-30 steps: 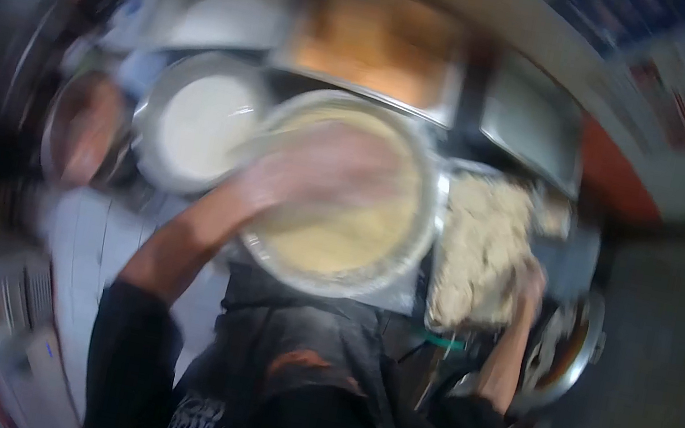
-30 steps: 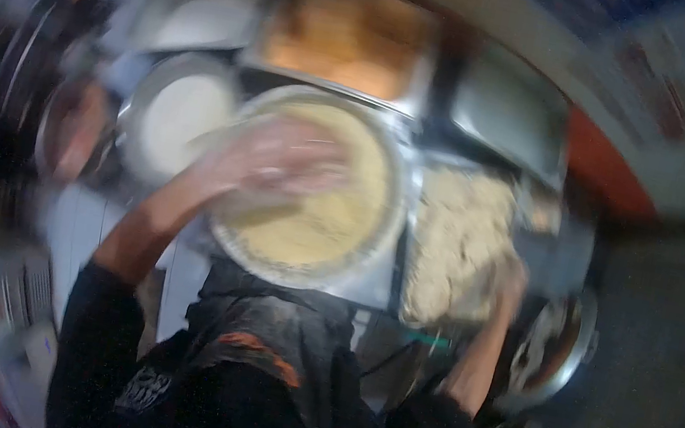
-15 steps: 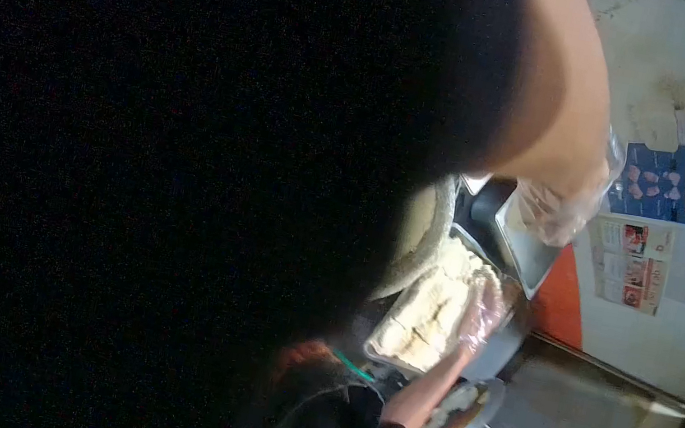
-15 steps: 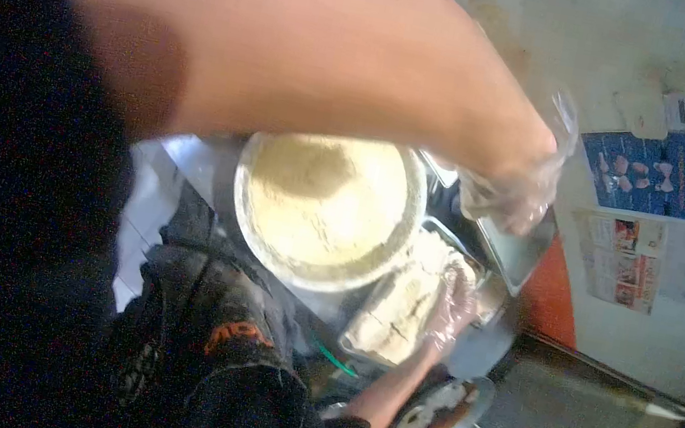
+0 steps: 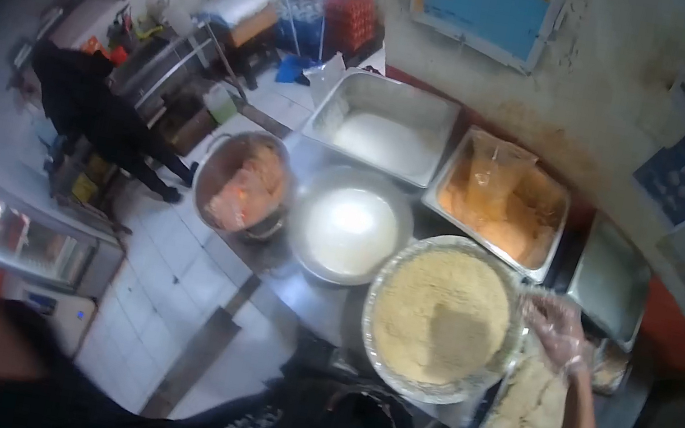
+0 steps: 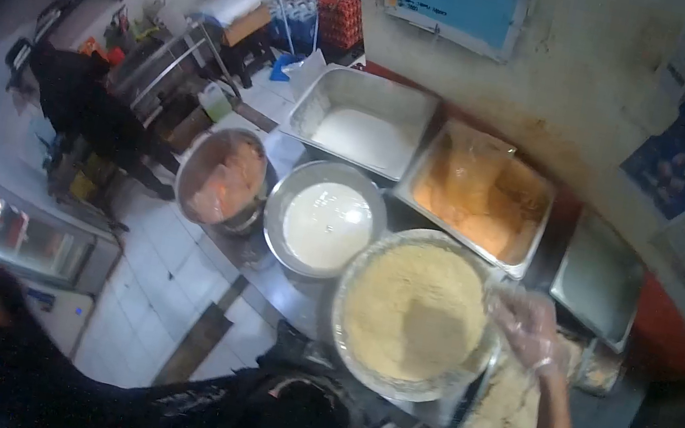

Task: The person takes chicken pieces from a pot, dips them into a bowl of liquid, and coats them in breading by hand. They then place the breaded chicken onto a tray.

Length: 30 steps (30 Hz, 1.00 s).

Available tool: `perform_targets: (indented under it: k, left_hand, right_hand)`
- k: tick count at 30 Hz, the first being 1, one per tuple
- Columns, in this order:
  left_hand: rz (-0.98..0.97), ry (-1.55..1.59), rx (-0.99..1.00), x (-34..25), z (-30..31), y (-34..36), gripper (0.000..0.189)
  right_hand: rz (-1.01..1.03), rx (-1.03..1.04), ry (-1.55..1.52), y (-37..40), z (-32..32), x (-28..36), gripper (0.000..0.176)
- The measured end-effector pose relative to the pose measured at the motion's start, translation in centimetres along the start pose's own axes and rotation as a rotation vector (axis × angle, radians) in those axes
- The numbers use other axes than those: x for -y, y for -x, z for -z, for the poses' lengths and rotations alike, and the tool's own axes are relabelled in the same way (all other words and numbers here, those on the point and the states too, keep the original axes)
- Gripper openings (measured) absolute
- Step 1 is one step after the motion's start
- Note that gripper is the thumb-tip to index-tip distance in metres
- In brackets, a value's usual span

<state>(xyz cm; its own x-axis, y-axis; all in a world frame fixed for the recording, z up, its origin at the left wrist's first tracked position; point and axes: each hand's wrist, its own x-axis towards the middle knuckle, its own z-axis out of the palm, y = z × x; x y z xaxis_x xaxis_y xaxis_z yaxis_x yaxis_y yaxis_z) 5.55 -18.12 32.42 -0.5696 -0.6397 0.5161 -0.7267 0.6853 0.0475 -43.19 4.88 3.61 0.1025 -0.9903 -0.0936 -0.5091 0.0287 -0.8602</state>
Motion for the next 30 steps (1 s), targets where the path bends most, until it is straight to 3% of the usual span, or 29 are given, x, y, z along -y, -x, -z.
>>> perform_targets:
  k: [1, 2, 4, 5, 7, 10, 11, 13, 14, 16, 18, 20, 22, 25, 26, 28, 29, 30]
  left_hand:
    - [0.043, -0.009, -0.061, 1.5, 0.8, 0.2, 0.037]
    - [0.086, -0.002, -0.11, 2.8, 1.0, 0.7, 0.037]
    - [0.188, 0.027, -0.121, 5.6, -0.7, 3.6, 0.038]
    - [0.249, 0.071, -0.065, 6.7, -3.0, 5.8, 0.038]
    - [0.342, 0.152, 0.066, 8.3, -7.7, 10.8, 0.039]
    - [0.495, 0.334, 0.345, 7.7, -15.0, 19.2, 0.039]
    - [0.482, 0.209, 0.784, 8.0, -16.3, 19.2, 0.04]
    - [0.597, 0.356, 1.063, 9.5, -19.4, 23.7, 0.039]
    - [0.613, 0.367, 1.061, 9.2, -20.7, 25.6, 0.039]
    - [0.724, -0.005, 1.013, 8.6, -23.4, 28.6, 0.037]
    - [0.638, -0.037, 1.002, 12.0, -28.0, 32.0, 0.036]
    - [0.549, -0.068, 0.982, 12.2, -28.7, 32.9, 0.037]
    - [0.828, -0.051, 0.792, 11.7, -28.5, 33.0, 0.041]
    - [0.912, -0.028, 0.942, 9.6, -25.7, 29.5, 0.047]
    - [0.918, -0.024, 0.943, 9.7, -26.3, 30.7, 0.047]
    - [0.802, -0.077, 0.714, 10.7, -28.4, 34.4, 0.049]
    - [0.807, -0.076, 0.71, 10.9, -29.2, 34.8, 0.049]
    - [0.79, -0.042, 0.756, 11.4, -30.1, 34.9, 0.048]
  right_hand:
    - [-0.054, 0.087, 0.165, -1.9, -0.8, 3.2, 0.036]
    - [-0.023, 0.041, 0.342, -3.1, -1.9, 5.2, 0.04]
    - [0.008, -0.123, -0.348, -5.2, -7.2, 1.0, 0.039]
    - [-0.018, -0.062, -0.342, -4.7, -8.5, 0.4, 0.039]
    - [0.019, -0.076, -0.022, -5.2, -10.5, -0.1, 0.034]
    - [-0.039, -0.071, 0.085, -3.9, -12.3, 1.8, 0.033]
    - [-0.048, -0.06, 0.091, -3.0, -12.9, 0.6, 0.033]
    - [-0.19, -0.122, -0.209, -3.0, -14.0, -2.8, 0.031]
    - [-0.19, -0.106, -0.199, -3.3, -14.2, -2.6, 0.031]
    - [-0.199, -0.118, -0.261, -3.8, -15.0, -2.0, 0.031]
    - [-0.251, -0.137, -0.423, -4.5, -16.2, -0.7, 0.031]
    - [-0.299, -0.163, -0.583, -5.0, -17.1, 0.3, 0.032]
    - [-0.262, -0.123, -0.416, -5.3, -17.7, 0.8, 0.034]
    - [-0.233, -0.089, -0.324, -4.9, -18.8, -0.2, 0.036]
    - [-0.235, -0.083, -0.32, -4.8, -19.2, -0.4, 0.036]
    - [-0.273, -0.069, -0.369, -4.6, -20.4, -0.3, 0.035]
    - [-0.305, -0.104, -0.576, -4.4, -21.0, 0.5, 0.035]
    - [-0.301, -0.102, -0.573, -4.3, -21.1, 0.2, 0.035]
